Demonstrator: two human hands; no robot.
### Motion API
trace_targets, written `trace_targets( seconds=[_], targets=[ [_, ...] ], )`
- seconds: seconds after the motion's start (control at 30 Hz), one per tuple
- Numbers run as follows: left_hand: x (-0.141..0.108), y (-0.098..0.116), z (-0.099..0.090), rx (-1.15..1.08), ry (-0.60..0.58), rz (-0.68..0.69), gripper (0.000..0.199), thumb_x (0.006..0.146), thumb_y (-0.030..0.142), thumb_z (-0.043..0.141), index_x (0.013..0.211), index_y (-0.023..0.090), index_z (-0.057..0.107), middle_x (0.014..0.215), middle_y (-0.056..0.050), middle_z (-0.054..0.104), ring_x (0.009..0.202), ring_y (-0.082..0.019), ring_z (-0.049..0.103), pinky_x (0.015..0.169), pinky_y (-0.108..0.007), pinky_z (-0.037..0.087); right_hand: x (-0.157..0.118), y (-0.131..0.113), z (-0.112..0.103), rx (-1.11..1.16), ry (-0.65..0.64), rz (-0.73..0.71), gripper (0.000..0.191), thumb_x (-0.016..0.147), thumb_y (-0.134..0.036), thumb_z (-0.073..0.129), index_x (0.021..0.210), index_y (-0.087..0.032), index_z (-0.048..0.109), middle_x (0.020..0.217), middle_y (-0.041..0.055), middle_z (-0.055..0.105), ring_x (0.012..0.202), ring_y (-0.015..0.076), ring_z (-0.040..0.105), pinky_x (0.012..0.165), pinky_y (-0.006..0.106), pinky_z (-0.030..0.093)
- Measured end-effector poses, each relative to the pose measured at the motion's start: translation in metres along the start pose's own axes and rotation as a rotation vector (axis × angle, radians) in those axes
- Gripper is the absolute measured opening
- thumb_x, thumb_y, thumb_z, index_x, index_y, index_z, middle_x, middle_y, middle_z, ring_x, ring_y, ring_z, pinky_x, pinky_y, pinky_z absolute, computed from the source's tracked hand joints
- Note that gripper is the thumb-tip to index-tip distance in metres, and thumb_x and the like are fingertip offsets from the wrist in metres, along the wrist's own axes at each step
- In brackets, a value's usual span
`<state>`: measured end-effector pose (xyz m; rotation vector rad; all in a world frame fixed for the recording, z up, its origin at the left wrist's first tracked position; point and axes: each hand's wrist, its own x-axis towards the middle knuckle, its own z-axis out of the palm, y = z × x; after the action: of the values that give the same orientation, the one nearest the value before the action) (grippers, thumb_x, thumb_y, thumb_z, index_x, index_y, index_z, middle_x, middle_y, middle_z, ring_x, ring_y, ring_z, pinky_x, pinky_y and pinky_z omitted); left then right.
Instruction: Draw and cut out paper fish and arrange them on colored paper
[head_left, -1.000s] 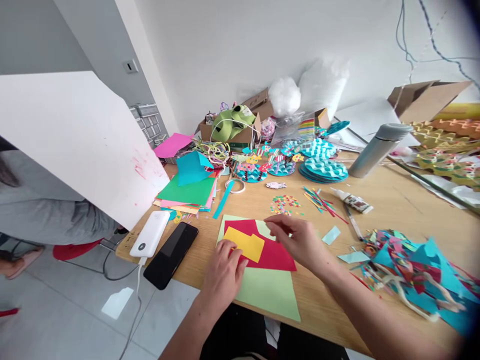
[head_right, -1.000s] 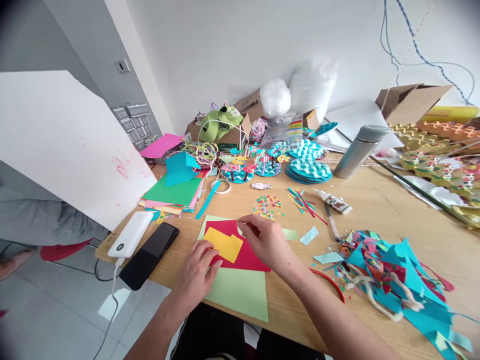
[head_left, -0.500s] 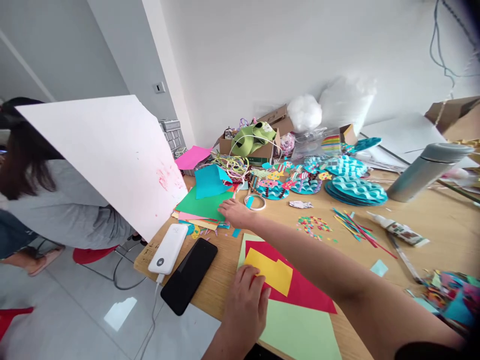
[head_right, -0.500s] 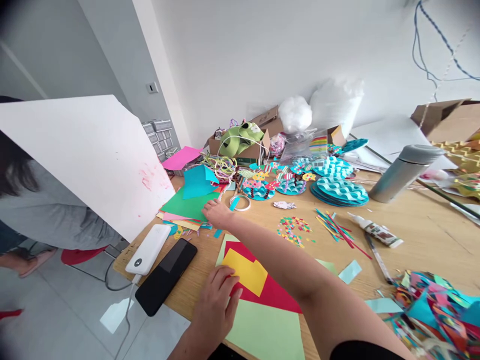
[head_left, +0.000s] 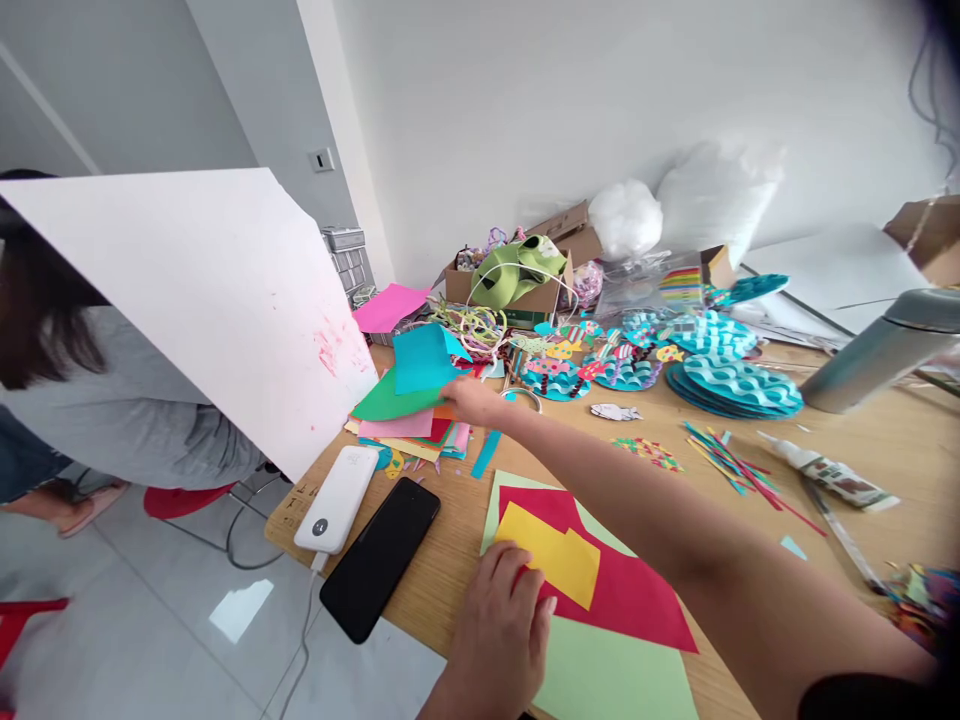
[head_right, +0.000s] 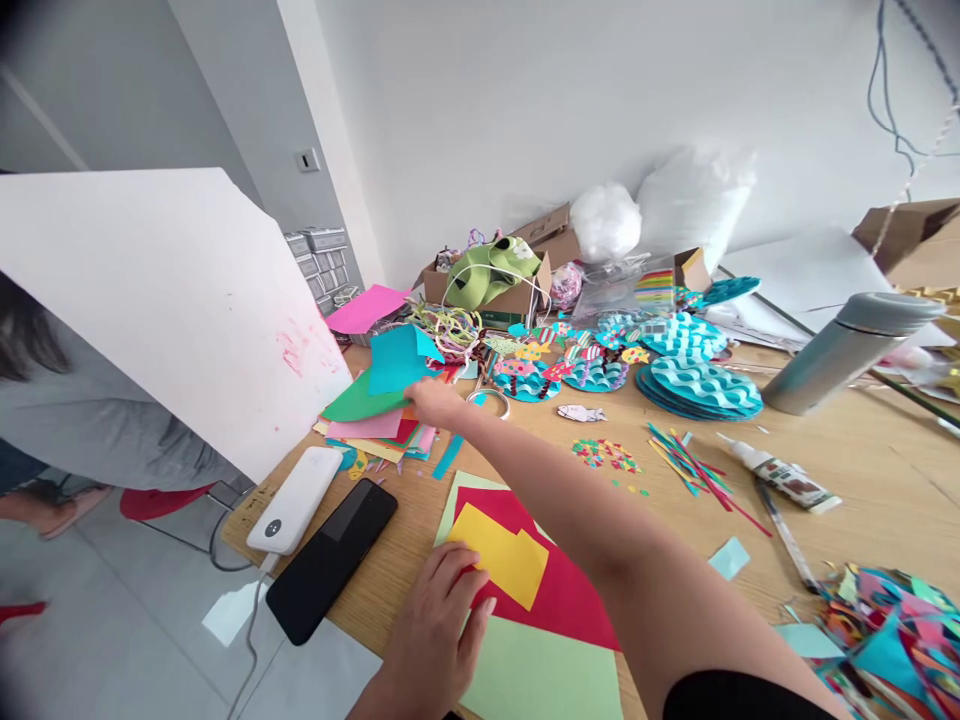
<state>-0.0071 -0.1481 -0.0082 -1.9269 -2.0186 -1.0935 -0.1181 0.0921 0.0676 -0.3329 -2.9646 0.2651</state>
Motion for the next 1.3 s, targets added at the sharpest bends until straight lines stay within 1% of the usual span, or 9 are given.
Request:
trace_targets(
  seconds=[0.27,0.4,0.57,0.7,0.8,1.03,1.1,1.17,1.3],
  targets=[
    [0.000,0.000,0.000,-0.009,-0.033,-0.014,0.011,0.087,0.013,0.051,0.096,0.017,0.056,0.102,-0.009,0.062,0.107,-0.026,0.057,0.090,-0.043,0.054,0.026,-0.003,-0.039,0.379,0.295,0.202,0.014,0.077,-0.017,0.049,0.076,-0.015,0.062,0.068,-0.0004,0.057,0.066,0.0144,0.048,0.062,0.026,0.036],
    [-0.001,0.000,0.000,-0.005,-0.063,-0.021,0.010,0.087,0.014,0.051,0.095,0.017,0.057,0.103,-0.009,0.062,0.107,-0.026,0.057,0.091,-0.043,0.054,0.019,-0.006,-0.052,0.535,0.426,0.248,0.011,0.076,-0.018,0.048,0.071,-0.016,0.058,0.061,-0.0026,0.050,0.060,0.0130,0.044,0.057,0.026,0.035],
    [-0.001,0.000,0.000,0.004,-0.074,-0.018,0.011,0.088,0.015,0.050,0.096,0.017,0.057,0.105,-0.009,0.062,0.108,-0.026,0.056,0.091,-0.043,0.054,-0.008,-0.006,-0.072,0.753,0.530,0.225,0.011,0.077,-0.026,0.053,0.073,-0.017,0.058,0.063,-0.0022,0.055,0.059,0.0132,0.049,0.058,0.026,0.041],
    [0.000,0.000,-0.001,0.013,-0.079,-0.014,0.009,0.089,0.016,0.051,0.095,0.017,0.058,0.104,-0.009,0.062,0.108,-0.025,0.057,0.093,-0.043,0.053,-0.048,-0.003,-0.094,1.210,0.585,0.073,0.020,0.071,-0.035,0.067,0.075,-0.017,0.060,0.065,-0.0020,0.060,0.061,0.0126,0.054,0.058,0.026,0.045],
    [0.001,0.000,-0.002,0.016,-0.080,-0.006,0.010,0.089,0.016,0.051,0.094,0.017,0.059,0.104,-0.009,0.062,0.107,-0.025,0.056,0.093,-0.044,0.053,-0.090,-0.001,-0.110,1.255,0.625,0.001,0.023,0.068,-0.036,0.074,0.075,-0.016,0.063,0.067,-0.0019,0.063,0.063,0.0118,0.057,0.063,0.026,0.047],
    [0.003,0.000,-0.004,0.018,-0.093,0.004,0.012,0.091,0.017,0.049,0.093,0.017,0.061,0.102,-0.009,0.063,0.105,-0.024,0.057,0.092,-0.043,0.053,-0.204,-0.014,-0.133,0.850,0.782,0.026,0.013,0.081,-0.035,0.069,0.080,-0.022,0.070,0.077,-0.0005,0.068,0.073,0.0158,0.063,0.071,0.030,0.052],
    [0.005,0.001,-0.006,0.022,-0.097,0.016,0.013,0.091,0.017,0.049,0.092,0.017,0.062,0.101,-0.009,0.063,0.104,-0.023,0.058,0.091,-0.041,0.053,-0.236,-0.022,-0.135,0.688,0.795,0.042,0.011,0.086,-0.032,0.064,0.090,-0.025,0.071,0.088,0.0007,0.071,0.084,0.0183,0.065,0.078,0.033,0.054],
    [0.006,0.002,-0.007,0.037,-0.098,0.018,0.015,0.092,0.018,0.047,0.091,0.017,0.063,0.101,-0.008,0.064,0.105,-0.023,0.058,0.091,-0.041,0.053,-0.265,-0.029,-0.132,0.556,0.689,0.000,0.017,0.090,-0.029,0.057,0.100,-0.028,0.071,0.103,0.0031,0.071,0.101,0.0225,0.064,0.092,0.040,0.051],
    [-0.002,-0.003,-0.002,0.113,-0.153,-0.020,0.020,0.092,0.020,0.045,0.093,0.019,0.065,0.097,-0.008,0.068,0.096,-0.023,0.064,0.085,-0.041,0.056,-0.311,-0.037,-0.104,0.437,0.453,-0.098,0.030,0.095,-0.029,0.045,0.110,-0.038,0.068,0.101,0.0031,0.073,0.118,0.0244,0.058,0.107,0.047,0.042]
  ],
)
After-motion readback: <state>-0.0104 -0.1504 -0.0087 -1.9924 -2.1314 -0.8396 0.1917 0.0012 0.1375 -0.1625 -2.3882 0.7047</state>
